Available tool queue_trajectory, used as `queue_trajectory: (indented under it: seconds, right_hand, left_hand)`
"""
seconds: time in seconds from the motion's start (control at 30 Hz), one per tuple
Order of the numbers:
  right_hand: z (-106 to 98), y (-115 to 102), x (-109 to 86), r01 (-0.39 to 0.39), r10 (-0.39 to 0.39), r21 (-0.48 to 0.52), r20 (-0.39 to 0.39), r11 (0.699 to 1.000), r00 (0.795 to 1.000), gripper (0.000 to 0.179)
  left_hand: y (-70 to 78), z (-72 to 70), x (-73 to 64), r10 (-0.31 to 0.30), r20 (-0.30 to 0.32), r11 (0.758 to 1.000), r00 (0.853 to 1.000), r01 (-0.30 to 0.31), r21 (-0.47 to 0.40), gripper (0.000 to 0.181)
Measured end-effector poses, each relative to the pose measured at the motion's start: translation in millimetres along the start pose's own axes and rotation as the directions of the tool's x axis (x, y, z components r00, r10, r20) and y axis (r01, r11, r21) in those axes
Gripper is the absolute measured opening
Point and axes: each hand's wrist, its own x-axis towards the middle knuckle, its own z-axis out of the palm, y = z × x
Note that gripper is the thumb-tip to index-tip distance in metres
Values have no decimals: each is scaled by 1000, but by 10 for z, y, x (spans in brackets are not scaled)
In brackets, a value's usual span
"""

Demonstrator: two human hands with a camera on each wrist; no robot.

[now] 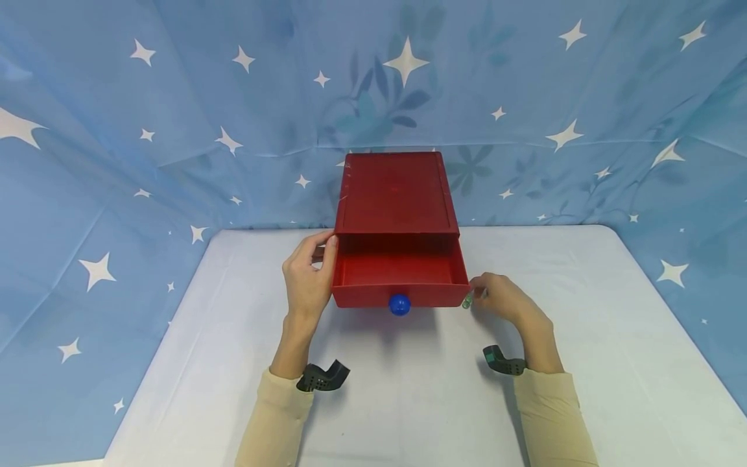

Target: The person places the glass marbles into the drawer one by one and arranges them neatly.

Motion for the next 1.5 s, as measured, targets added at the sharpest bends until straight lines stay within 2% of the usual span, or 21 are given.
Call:
queue_trajectory:
  seconds: [0.27,0.6,1.5]
  right_hand:
    - [28,-2,25,23,-23,-20,-16,1000,1000,21]
    - [49,11,29,10,-11,-18,-31,1000,999,20]
    - [-152,-146,-94,-36,41,37,-149,999,988,21]
  left_hand:
    - [4,7,4,3,-2,1000,1000,-3,-12,21]
    - [12,3,2,3,7,1000,1000,-3,0,22]
    - [18,-19,-2,-6,20,1000,1000,5,29,25]
